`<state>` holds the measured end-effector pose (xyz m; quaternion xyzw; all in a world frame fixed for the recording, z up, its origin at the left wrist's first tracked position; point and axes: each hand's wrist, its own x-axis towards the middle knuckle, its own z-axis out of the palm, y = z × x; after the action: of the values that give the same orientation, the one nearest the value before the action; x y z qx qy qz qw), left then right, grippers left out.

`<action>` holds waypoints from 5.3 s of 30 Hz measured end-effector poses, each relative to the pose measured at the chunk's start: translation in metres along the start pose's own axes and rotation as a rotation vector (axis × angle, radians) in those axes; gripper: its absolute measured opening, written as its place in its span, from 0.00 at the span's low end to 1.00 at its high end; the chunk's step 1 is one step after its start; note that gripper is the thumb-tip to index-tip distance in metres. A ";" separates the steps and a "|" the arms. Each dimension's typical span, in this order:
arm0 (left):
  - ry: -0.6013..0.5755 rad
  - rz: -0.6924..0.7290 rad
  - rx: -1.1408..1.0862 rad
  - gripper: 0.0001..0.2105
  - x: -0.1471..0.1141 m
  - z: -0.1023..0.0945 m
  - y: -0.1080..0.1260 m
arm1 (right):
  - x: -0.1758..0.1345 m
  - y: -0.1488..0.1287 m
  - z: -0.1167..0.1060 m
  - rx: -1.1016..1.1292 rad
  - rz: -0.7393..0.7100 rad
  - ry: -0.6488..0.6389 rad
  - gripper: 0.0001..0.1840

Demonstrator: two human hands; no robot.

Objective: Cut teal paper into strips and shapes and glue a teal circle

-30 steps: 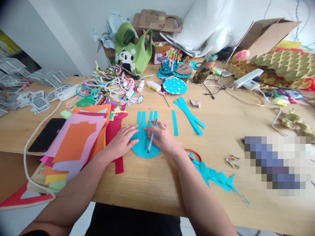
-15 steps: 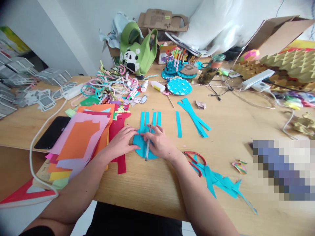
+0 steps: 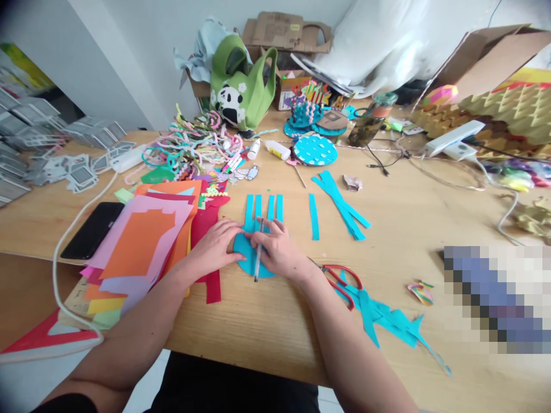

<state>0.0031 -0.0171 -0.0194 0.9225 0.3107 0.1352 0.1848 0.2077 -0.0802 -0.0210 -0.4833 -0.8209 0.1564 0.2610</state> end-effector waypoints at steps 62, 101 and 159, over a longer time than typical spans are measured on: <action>-0.056 0.093 0.110 0.28 -0.002 0.004 0.007 | -0.012 0.037 -0.004 -0.152 0.219 0.253 0.12; -0.146 0.134 0.148 0.26 -0.004 0.012 0.007 | -0.024 0.047 -0.024 -0.039 0.297 0.138 0.17; 0.175 -0.077 -0.062 0.17 0.001 0.009 -0.005 | -0.026 0.047 -0.029 -0.025 0.358 0.139 0.20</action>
<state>0.0047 -0.0150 -0.0289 0.8883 0.3566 0.2177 0.1905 0.2683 -0.0804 -0.0291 -0.6345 -0.7036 0.1562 0.2792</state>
